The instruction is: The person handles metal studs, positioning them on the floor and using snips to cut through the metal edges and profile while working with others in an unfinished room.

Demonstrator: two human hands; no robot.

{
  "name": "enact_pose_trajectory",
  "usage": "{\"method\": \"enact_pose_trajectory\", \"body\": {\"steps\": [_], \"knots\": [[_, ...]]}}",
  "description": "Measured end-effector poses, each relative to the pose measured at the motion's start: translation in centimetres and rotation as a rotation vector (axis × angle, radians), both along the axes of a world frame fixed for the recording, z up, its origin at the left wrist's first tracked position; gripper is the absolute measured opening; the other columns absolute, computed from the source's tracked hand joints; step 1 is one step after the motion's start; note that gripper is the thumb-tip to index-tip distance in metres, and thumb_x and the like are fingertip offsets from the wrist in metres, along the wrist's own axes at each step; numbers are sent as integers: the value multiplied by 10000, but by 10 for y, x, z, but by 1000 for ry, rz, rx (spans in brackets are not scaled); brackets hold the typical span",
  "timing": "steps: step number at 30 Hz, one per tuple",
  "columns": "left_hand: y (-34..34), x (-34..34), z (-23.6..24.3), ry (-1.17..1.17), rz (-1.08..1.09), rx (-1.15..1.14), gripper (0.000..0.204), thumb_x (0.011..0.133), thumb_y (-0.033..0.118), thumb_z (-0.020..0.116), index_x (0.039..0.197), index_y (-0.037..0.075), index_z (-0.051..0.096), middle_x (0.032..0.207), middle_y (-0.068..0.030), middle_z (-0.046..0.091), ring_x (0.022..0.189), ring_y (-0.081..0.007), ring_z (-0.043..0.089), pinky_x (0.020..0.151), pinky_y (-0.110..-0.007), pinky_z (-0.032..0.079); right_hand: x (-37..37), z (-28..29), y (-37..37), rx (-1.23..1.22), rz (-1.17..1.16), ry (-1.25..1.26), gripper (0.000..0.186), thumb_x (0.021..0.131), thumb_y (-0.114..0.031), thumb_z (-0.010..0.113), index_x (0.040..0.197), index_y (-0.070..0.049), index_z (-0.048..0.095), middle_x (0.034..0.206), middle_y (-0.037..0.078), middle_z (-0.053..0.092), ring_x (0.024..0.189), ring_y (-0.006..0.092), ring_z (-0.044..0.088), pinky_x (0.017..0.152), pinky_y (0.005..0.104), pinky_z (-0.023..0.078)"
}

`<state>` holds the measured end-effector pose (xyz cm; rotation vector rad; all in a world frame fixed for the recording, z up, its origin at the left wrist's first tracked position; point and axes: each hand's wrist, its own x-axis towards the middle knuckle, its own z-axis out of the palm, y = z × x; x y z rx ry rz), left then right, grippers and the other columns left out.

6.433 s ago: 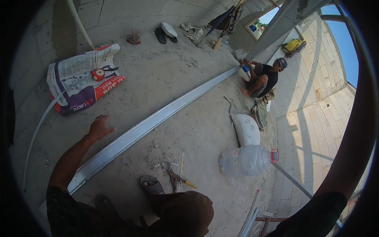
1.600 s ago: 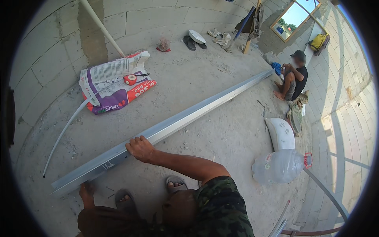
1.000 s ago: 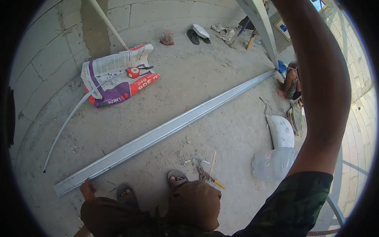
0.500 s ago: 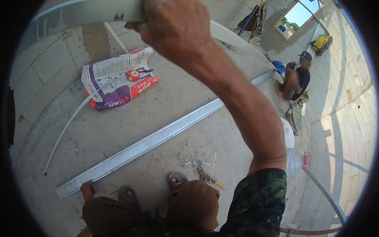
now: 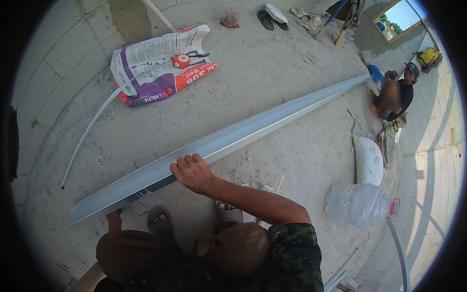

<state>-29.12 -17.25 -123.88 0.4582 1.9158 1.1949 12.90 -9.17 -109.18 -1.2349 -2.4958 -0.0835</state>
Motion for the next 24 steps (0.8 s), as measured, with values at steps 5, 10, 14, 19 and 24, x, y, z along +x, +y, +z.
{"method": "enact_pose_trajectory", "body": {"steps": [5, 10, 14, 19, 24], "knots": [[-14, 33, 47, -144, -191, -45, 399, 885, 342, 635, 1119, 34, 539, 984, -125, 614, 818, -188, 605, 632, -326, 511, 6, 49, 9, 45, -24, 25, 112, 688, -138, 607, 719, -102, 506, 668, 47, 482, 606, 173, 515, 553, 323, 371], [2, 72, 200, -88, -700, -64, 824, 741, 577, 730, 1279, 20, 449, 1188, -156, 579, 1056, -273, 577, 766, -382, 518, 12, 145, 27, 32, -40, 93, 129, 667, -130, 622, 691, -87, 502, 645, 45, 470, 591, 165, 501, 545, 314, 356], [34, 125, 328, -117, -743, 73, 1032, 647, 682, 743, 1374, 51, 373, 1341, -147, 477, 1183, -303, 507, 826, -419, 508, 23, 246, 54, -43, -26, 178, 151, 642, -115, 639, 642, -75, 494, 594, 54, 462, 542, 162, 485, 524, 312, 348], [76, 169, 430, -148, -625, 321, 1160, 582, 727, 743, 1443, 90, 296, 1454, -127, 337, 1325, -291, 370, 936, -453, 476, 50, 369, 78, -76, -30, 210, 163, 654, -105, 658, 624, -64, 503, 577, 75, 492, 538, 168, 512, 504, 309, 351], [123, 239, 562, -360, -457, 676, 1072, 610, 611, 798, 1422, 88, 333, 1434, -105, 372, 1314, -251, 387, 1069, -458, 375, 77, 468, 93, -45, -3, 249, 151, 688, -98, 665, 639, -41, 534, 577, 70, 506, 542, 174, 526, 510, 311, 370]]}}
